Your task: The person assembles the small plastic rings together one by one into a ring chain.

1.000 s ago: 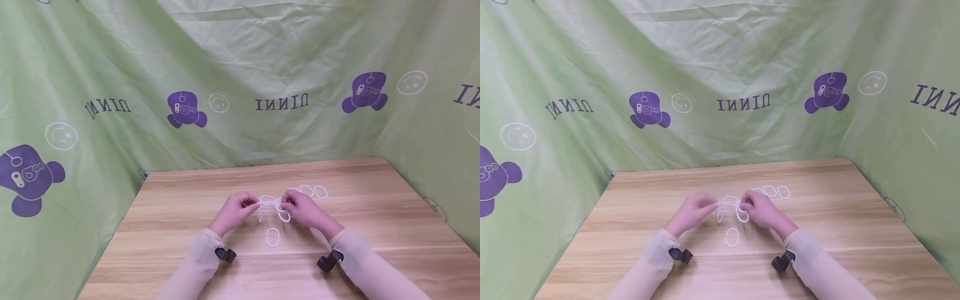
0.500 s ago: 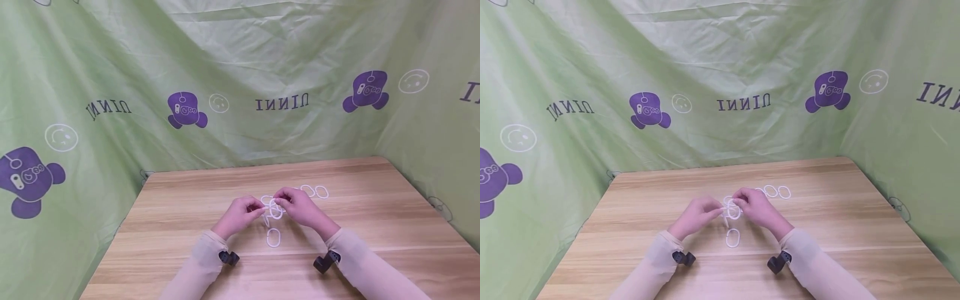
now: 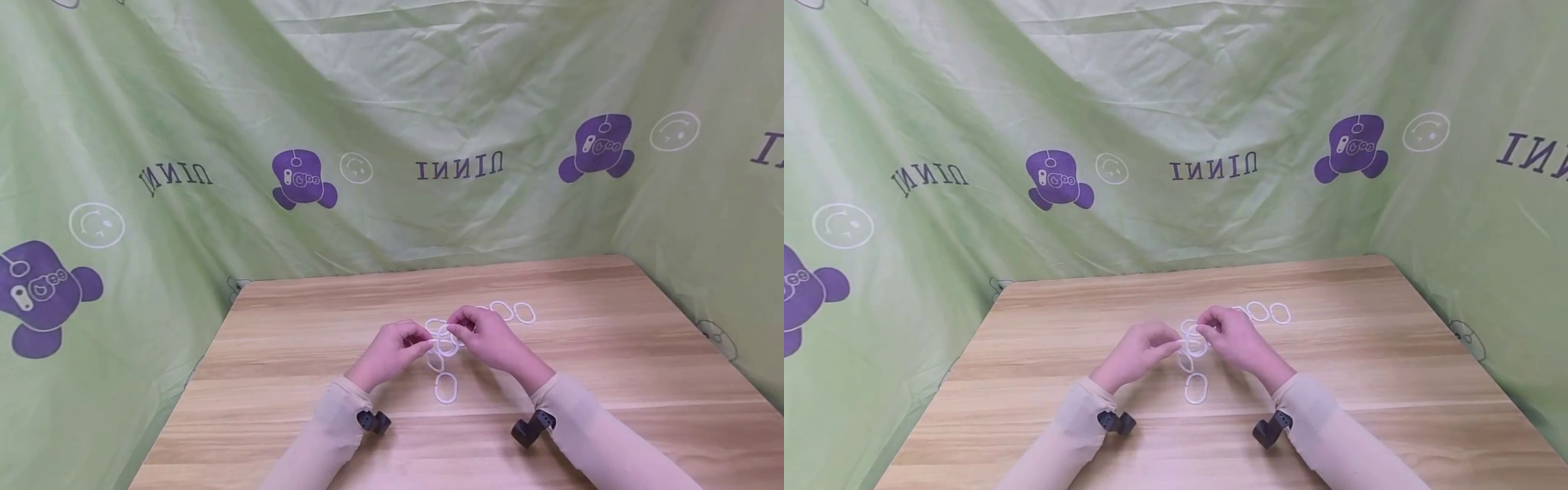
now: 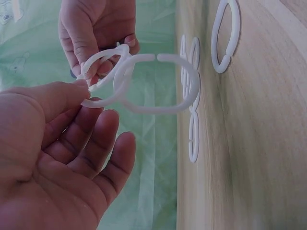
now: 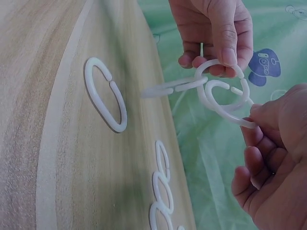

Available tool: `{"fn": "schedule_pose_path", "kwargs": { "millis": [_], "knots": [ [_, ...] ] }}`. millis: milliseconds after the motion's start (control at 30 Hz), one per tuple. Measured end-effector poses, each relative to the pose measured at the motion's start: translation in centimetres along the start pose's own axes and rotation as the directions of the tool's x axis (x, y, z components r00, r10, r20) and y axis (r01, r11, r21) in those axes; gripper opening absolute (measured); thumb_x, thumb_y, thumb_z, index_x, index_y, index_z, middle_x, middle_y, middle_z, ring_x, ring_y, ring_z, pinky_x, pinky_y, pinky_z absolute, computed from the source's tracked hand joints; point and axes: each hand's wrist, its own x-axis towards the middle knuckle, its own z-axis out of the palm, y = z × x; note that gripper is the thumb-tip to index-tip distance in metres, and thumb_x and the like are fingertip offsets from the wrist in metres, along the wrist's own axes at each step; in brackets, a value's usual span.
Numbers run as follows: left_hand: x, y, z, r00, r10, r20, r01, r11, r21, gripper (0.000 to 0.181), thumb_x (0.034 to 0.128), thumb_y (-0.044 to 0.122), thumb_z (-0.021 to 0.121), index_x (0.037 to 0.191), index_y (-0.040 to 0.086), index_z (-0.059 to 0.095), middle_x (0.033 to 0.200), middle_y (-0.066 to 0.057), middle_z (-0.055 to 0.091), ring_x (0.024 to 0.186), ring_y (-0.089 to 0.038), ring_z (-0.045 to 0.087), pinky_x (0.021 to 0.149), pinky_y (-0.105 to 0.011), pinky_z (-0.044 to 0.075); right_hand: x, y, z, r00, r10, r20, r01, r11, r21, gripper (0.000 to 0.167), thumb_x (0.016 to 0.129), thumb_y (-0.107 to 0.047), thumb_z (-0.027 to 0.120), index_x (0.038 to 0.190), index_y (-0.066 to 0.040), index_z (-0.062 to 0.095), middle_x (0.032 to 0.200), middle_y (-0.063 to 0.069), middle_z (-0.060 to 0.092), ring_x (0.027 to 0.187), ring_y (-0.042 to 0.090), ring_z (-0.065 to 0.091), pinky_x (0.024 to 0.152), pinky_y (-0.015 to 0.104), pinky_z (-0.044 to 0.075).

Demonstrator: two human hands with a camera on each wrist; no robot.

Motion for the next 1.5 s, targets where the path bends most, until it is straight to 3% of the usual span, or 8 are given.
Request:
{"fn": "schedule_pose_path", "kwargs": {
  "millis": [567, 1033, 1300, 1500],
  "knots": [
    [0.2, -0.3, 0.2, 0.999, -0.005, 0.033, 0.006, 1.0, -0.022, 0.008, 0.0898, 0.017, 0.073, 0.096, 0.013, 0.073, 0.087, 0.01, 0.067, 0.08, -0.006, 0.061, 0.073, -0.026, 0.053, -0.1, -0.3, -0.1, 0.996, 0.04, -0.08, -0.032, 0.995, 0.098, 0.009, 0.096, -0.018, 0.064, 0.098, -0.009, 0.064, 0.084, 0.001, 0.061, 0.076, 0.019, 0.056, 0.064, 0.033, 0.048],
    [0.1, 0.0, 0.0, 0.999, -0.041, -0.014, 0.04, 0.997, -0.063, 0.017, 0.0938, 0.027, 0.068, 0.099, 0.01, 0.071, 0.088, 0.007, 0.068, 0.08, -0.011, 0.062, 0.072, -0.029, 0.053, -0.2, -1.3, 0.4, 0.992, 0.052, -0.119, -0.025, 0.975, 0.219, 0.009, 0.096, -0.018, 0.064, 0.098, -0.009, 0.064, 0.083, 0.003, 0.061, 0.076, 0.022, 0.055, 0.063, 0.031, 0.048],
    [-0.6, 3.2, -1.1, 0.994, -0.053, -0.095, 0.043, 0.994, -0.104, 0.01, 0.0939, 0.007, 0.065, 0.097, -0.002, 0.069, 0.09, -0.01, 0.069, 0.08, -0.018, 0.061, 0.074, -0.031, 0.052, -0.4, -1.4, 0.6, 0.995, 0.044, -0.095, -0.017, 0.965, 0.261, 0.008, 0.096, -0.017, 0.064, 0.097, -0.009, 0.062, 0.085, 0.005, 0.061, 0.076, 0.022, 0.056, 0.064, 0.03, 0.049],
    [0.2, 0.2, -0.7, 0.983, -0.088, -0.164, 0.067, 0.989, -0.128, 0.012, 0.0955, 0.011, 0.065, 0.098, 0.001, 0.069, 0.091, -0.01, 0.069, 0.082, -0.021, 0.062, 0.076, -0.033, 0.053, -0.5, -0.5, 0.9, 0.999, 0.015, -0.04, -0.006, 0.978, 0.209, 0.011, 0.096, -0.019, 0.065, 0.097, -0.009, 0.063, 0.085, 0.003, 0.061, 0.077, 0.021, 0.057, 0.066, 0.031, 0.049]
  ]
}}
